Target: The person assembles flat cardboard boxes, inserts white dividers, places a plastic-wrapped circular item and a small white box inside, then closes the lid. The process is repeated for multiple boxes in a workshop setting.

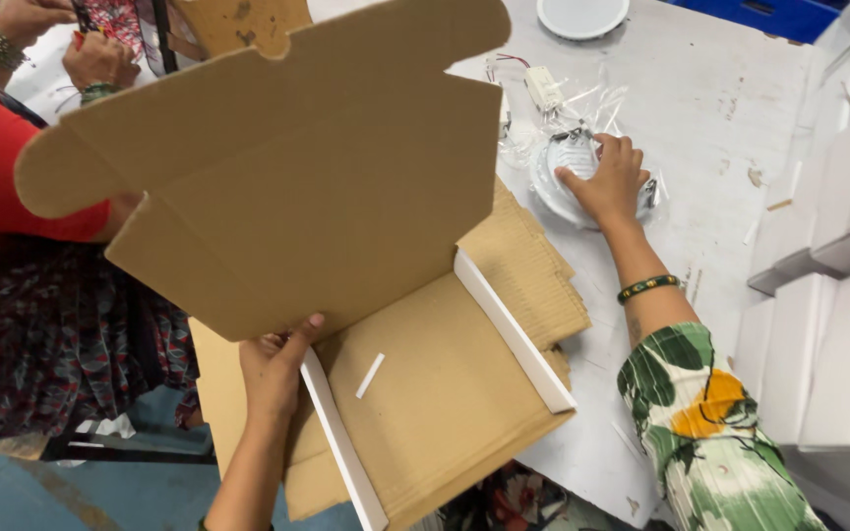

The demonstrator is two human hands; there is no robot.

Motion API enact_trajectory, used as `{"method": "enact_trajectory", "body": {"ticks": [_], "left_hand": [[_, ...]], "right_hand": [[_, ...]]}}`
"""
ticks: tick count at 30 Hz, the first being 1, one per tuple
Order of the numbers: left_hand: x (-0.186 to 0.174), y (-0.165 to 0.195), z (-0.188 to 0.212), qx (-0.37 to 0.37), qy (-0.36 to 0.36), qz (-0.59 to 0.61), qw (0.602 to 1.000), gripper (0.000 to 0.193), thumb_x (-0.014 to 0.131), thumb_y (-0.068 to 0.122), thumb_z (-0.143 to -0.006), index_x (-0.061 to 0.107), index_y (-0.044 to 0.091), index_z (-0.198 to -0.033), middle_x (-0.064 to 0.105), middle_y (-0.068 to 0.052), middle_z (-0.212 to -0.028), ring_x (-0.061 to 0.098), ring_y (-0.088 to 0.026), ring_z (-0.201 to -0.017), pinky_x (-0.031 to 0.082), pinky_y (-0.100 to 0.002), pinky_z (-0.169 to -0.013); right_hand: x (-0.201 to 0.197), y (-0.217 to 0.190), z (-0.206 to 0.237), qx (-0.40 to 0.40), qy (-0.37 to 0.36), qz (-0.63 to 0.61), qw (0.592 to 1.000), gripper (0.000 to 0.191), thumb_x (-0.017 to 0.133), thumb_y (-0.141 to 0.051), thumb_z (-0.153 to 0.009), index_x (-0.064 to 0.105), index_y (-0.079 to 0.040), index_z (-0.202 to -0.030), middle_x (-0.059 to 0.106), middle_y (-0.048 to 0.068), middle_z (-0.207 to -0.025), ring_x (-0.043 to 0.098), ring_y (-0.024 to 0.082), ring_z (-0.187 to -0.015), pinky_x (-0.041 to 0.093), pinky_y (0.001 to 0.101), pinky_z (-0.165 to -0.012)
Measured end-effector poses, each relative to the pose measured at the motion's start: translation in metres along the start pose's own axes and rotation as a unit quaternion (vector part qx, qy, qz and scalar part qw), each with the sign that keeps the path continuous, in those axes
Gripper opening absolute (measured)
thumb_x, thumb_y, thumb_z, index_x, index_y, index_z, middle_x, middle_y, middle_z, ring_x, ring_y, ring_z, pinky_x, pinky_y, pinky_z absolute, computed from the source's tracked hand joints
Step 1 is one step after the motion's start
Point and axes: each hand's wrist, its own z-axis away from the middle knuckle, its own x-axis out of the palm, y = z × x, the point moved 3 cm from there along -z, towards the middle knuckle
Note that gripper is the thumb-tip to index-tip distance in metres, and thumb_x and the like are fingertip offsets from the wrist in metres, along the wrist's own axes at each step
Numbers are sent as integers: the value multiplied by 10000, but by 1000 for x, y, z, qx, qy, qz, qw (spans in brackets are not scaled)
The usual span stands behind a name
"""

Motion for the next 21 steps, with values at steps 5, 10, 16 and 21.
{"method": "enact_trajectory", "body": {"ticks": [5,10,16,21], "left_hand": [[1,1,-1,21,-13,17,1000,218,761,-2,-858,665,-33,-1051,719,-68,-999,669,-122,-908,512,-270,-798],[0,2,0,20,-26,21,999,195,760,6,-883,676,-38,-1053,716,-68,-998,658,-118,-901,497,-272,-796],[0,5,-1,15,-28,12,999,206,764,14,-882,683,-45,-1062,723,-80,-1003,656,-122,-899,490,-278,-793],[4,11,-1,31,-39,18,999,234,756,17,-877,667,-36,-1087,720,-75,-1040,669,-123,-959,516,-276,-850]], "right_hand": [[-25,15,14,81,-95,-9,992,801,817,-598,-736,600,-102,-1327,654,79,-1000,587,321,-1123,435,532,-1012],[-47,35,25,202,-134,2,970,904,704,-775,-752,623,-101,-1349,682,172,-1188,636,364,-1252,502,525,-1066],[-35,47,11,199,-152,37,967,1144,753,-869,-689,477,-53,-1441,476,348,-1375,428,487,-1309,245,684,-1044],[-38,68,-6,226,-201,68,951,1066,787,-699,-605,581,25,-1360,632,317,-1296,570,465,-1289,232,666,-1142]]}}
